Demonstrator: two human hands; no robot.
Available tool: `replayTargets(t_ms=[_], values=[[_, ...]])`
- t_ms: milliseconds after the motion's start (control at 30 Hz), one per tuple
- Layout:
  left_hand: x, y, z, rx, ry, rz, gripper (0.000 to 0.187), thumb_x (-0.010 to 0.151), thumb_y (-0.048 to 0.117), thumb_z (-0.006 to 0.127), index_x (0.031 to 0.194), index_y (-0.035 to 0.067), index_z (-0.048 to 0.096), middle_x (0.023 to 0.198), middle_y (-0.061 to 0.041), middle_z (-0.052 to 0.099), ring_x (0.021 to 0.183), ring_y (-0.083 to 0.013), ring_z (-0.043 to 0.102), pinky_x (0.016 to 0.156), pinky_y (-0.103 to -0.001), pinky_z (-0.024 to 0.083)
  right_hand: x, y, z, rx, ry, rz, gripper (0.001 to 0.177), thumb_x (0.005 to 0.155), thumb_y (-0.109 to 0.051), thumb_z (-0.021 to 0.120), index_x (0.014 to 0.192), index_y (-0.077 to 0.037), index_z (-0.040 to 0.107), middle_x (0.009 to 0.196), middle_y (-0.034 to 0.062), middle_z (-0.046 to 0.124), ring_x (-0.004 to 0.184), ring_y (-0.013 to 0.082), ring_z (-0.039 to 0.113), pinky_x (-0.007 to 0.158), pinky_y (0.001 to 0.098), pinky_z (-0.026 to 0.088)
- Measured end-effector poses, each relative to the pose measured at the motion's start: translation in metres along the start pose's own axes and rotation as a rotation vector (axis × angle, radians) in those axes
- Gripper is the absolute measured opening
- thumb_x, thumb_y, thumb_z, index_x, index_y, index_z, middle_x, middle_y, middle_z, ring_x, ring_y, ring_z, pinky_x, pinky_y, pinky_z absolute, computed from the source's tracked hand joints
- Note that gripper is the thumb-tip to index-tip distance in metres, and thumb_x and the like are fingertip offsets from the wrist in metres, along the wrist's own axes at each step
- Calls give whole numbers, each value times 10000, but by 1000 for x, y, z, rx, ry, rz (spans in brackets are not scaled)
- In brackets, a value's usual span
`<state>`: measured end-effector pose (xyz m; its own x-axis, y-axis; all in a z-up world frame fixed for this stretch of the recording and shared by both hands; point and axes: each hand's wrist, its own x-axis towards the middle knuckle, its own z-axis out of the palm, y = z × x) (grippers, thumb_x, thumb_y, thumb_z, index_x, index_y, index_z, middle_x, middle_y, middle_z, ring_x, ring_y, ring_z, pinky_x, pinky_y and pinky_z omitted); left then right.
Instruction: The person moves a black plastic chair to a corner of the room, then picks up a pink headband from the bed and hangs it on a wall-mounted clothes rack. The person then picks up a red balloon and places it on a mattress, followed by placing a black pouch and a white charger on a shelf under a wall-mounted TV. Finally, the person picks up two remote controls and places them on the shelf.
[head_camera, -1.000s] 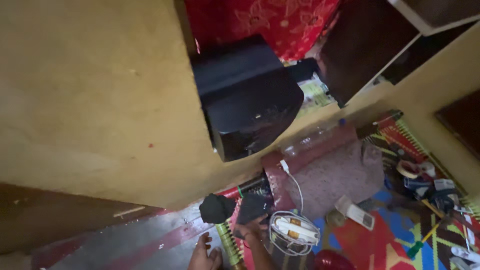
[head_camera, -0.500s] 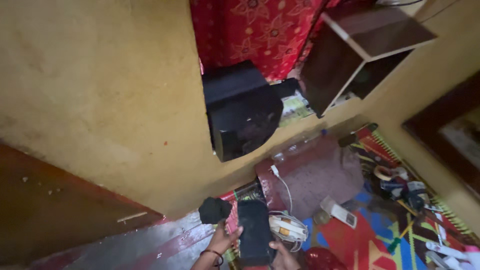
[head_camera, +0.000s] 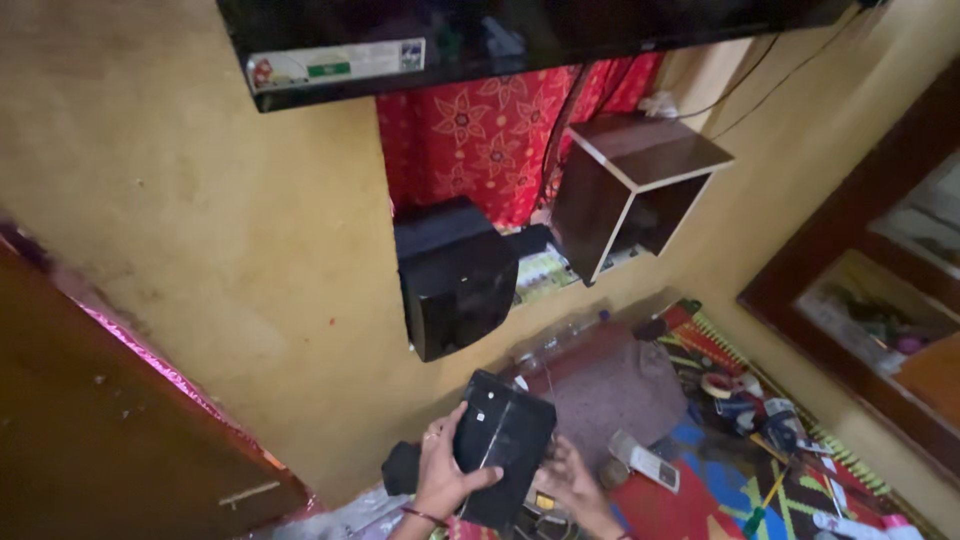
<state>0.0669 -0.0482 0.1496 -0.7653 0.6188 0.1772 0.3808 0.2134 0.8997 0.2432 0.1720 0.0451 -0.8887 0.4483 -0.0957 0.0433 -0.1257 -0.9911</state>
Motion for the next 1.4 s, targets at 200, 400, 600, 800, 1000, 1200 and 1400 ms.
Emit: replayTargets(t_ms=[200,400,600,800,1000,1200,1400], values=[[-21,77,-53,301,-95,257,1152,453,377,963,1477,187,472,1402,-202,468,1276,-407,445,1074,-522,340,11,-64,-7,-29,123,-220,715,943,-201,640,1551,-61,291,1340,119,623,1208,187,606,1023,324,471],[-31,85,-68,246,-71,344,1200,465,370,967,1496,121,405,1408,-200,463,1262,-405,461,1082,-508,359,17,-71,-42,447,380,-184,335,937,30,597,1272,49,608,1026,160,724,876,229,665,855,376,531],[-19,52,-65,-546,94,158,1184,522,274,924,1535,82,344,1409,-165,530,1310,-330,531,1114,-447,413,22,-66,-112,649,445,-213,295,1013,-66,558,1296,-5,617,1005,104,676,859,202,623,862,428,533],[5,37,-49,-993,296,-195,1118,544,248,863,1530,87,360,1326,-182,584,1209,-343,587,1039,-484,472,-2,-66,-100,522,324,-180,388,1107,-292,455,1220,41,618,1036,252,710,965,332,685,898,479,524],[23,54,-66,126,391,36,1226,470,321,954,1493,60,330,1348,-231,540,1258,-395,516,1075,-488,393,-26,-117,-61,-365,-121,-289,396,1038,-272,505,1121,18,762,1241,200,789,1227,286,701,1094,388,481],[16,116,-72,461,-239,115,1344,495,382,905,1591,58,198,1332,-223,552,1250,-396,519,1107,-476,382,-46,-234,32,-939,-378,-478,233,939,-253,696,1032,-55,777,1001,110,773,979,271,750,870,366,573],[11,124,-48,400,-459,458,1424,511,397,934,1596,-73,140,1381,-329,483,1325,-489,437,1138,-513,328,21,-285,59,-844,-413,-564,213,888,-245,773,947,-40,762,951,98,732,937,261,678,859,380,528]])
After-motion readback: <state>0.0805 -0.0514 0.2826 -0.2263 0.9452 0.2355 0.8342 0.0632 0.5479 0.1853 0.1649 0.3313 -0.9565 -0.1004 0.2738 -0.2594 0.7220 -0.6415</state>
